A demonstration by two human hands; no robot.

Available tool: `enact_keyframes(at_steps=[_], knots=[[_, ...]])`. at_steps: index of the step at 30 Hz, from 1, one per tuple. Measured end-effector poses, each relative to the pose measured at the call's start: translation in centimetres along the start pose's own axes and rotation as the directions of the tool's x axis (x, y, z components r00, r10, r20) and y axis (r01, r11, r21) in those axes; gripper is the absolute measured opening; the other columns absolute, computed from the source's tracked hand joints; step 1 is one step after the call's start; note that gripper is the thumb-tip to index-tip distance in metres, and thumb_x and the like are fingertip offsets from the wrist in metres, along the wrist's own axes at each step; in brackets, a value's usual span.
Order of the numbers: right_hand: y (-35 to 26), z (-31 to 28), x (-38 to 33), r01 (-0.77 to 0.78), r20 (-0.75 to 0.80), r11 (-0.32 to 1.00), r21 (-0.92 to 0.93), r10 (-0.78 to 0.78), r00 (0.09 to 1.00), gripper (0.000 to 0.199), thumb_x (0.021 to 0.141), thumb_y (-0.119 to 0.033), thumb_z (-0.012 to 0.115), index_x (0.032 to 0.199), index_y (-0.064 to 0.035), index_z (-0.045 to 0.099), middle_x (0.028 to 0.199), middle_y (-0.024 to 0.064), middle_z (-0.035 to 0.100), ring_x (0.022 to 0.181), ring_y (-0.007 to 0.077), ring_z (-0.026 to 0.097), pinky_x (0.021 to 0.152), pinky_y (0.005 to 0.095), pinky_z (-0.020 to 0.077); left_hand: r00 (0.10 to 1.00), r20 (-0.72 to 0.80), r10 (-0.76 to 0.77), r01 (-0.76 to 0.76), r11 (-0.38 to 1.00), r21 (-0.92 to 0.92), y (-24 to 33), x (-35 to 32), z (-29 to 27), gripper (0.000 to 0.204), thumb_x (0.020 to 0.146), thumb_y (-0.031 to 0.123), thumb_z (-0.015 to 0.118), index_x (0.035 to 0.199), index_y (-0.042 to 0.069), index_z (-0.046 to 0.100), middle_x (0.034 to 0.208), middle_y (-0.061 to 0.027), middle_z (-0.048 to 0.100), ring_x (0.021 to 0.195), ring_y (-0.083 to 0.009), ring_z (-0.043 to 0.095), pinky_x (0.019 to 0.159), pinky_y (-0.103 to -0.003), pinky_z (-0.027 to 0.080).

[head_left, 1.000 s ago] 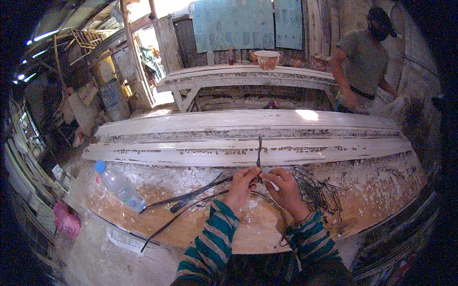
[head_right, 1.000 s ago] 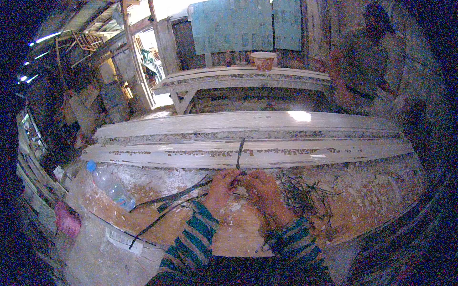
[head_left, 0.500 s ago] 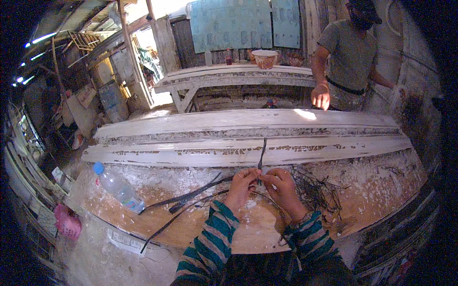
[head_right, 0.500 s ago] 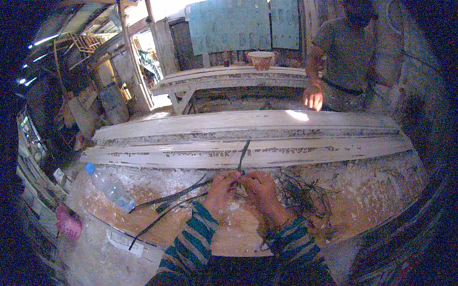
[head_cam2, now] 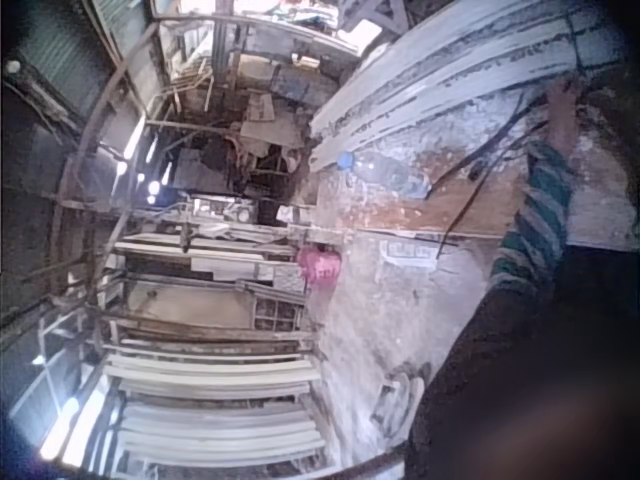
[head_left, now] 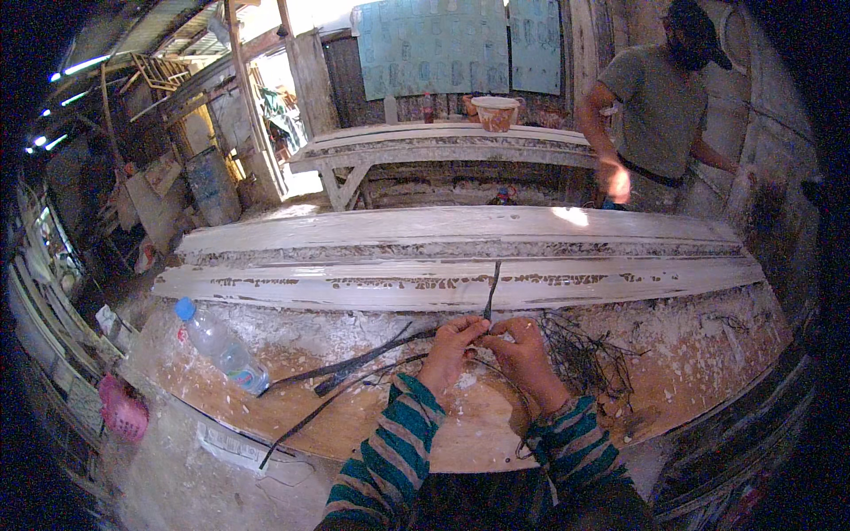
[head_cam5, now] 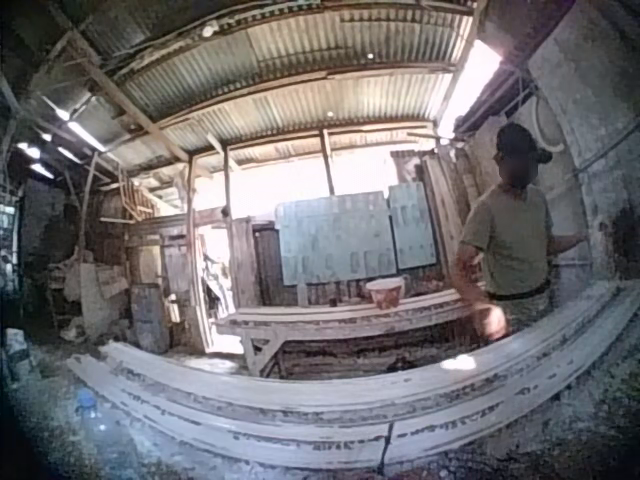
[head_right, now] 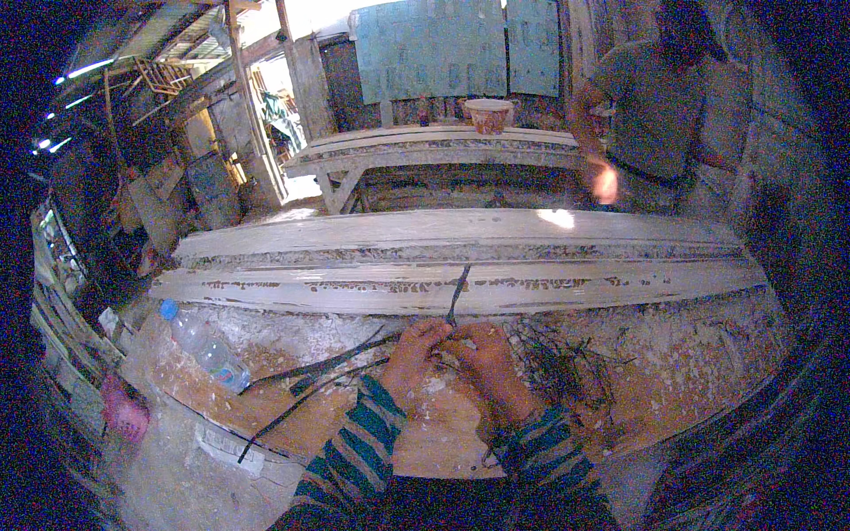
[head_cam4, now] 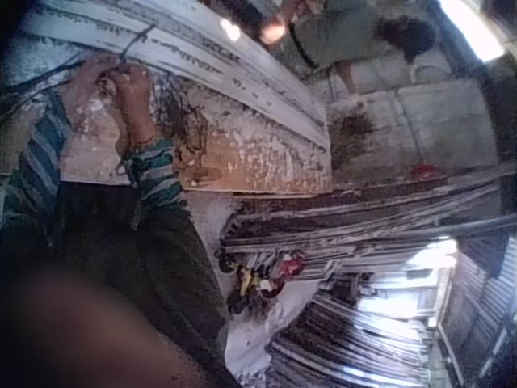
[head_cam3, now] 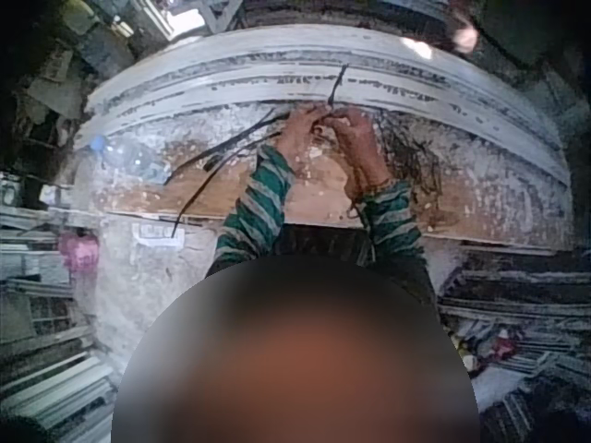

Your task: The person repeatedly picks up thin black cables from a pile on the table, folds or twists them, and places them back down. A coworker in the background handles a white fibrous material and a bucket.

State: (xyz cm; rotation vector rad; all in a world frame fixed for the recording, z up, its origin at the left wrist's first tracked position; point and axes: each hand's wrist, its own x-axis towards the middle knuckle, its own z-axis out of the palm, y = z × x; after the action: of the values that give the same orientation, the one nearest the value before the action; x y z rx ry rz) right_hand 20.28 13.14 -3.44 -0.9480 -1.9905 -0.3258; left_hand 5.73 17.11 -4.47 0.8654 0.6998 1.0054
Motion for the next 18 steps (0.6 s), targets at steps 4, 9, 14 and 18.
enact_keyframes(at_steps=[4,9,14,18], knots=[[-0.80,-0.61,0.85,-0.015,-0.015,0.999,0.030,0.015,1.000,0.024,0.059,-0.002,0.063,0.081,-0.0128,0.063,0.076,0.0022,0.058,0.071,0.0225,0.055,0.070,0.0369,0.0422,0.998,-0.057,0.018,-0.017,1.000,0.017,0.14,-0.31,0.32,0.010,0.077,0.021,0.066,0.080,0.013,0.060,0.069,0.0063,0.056,0.057,-0.0030,0.048,0.046,-0.017,0.031],[-1.16,-0.83,0.80,-0.140,0.085,0.988,-0.057,0.145,0.986,0.019,0.066,-0.002,0.065,0.082,-0.0121,0.063,0.076,0.0028,0.062,0.073,0.0195,0.059,0.078,0.0378,0.0428,0.999,-0.033,0.011,-0.010,1.000,0.027,0.34,-0.02,0.05,0.010,0.077,0.019,0.065,0.077,0.012,0.059,0.066,0.0059,0.054,0.056,-0.0034,0.045,0.045,-0.017,0.031],[-0.86,-0.39,0.43,-0.153,-0.031,0.986,0.068,0.155,0.987,0.019,0.067,-0.002,0.067,0.083,-0.0121,0.064,0.077,0.0031,0.064,0.074,0.0186,0.061,0.083,0.0383,0.0417,0.999,-0.026,0.042,-0.041,0.999,0.009,0.27,-0.02,0.07,0.008,0.078,0.017,0.064,0.077,0.011,0.059,0.066,0.0060,0.052,0.056,-0.0035,0.044,0.045,-0.017,0.031],[-0.80,-0.09,0.26,-0.185,-0.046,0.978,0.098,0.191,0.981,0.019,0.066,-0.002,0.067,0.083,-0.0104,0.064,0.078,0.0058,0.064,0.074,0.0207,0.060,0.082,0.0366,0.0417,0.998,-0.036,0.059,-0.059,0.998,-0.014,0.52,-0.37,0.25,0.006,0.079,0.015,0.061,0.079,0.010,0.060,0.065,0.0057,0.052,0.057,-0.0036,0.044,0.046,-0.017,0.032]])
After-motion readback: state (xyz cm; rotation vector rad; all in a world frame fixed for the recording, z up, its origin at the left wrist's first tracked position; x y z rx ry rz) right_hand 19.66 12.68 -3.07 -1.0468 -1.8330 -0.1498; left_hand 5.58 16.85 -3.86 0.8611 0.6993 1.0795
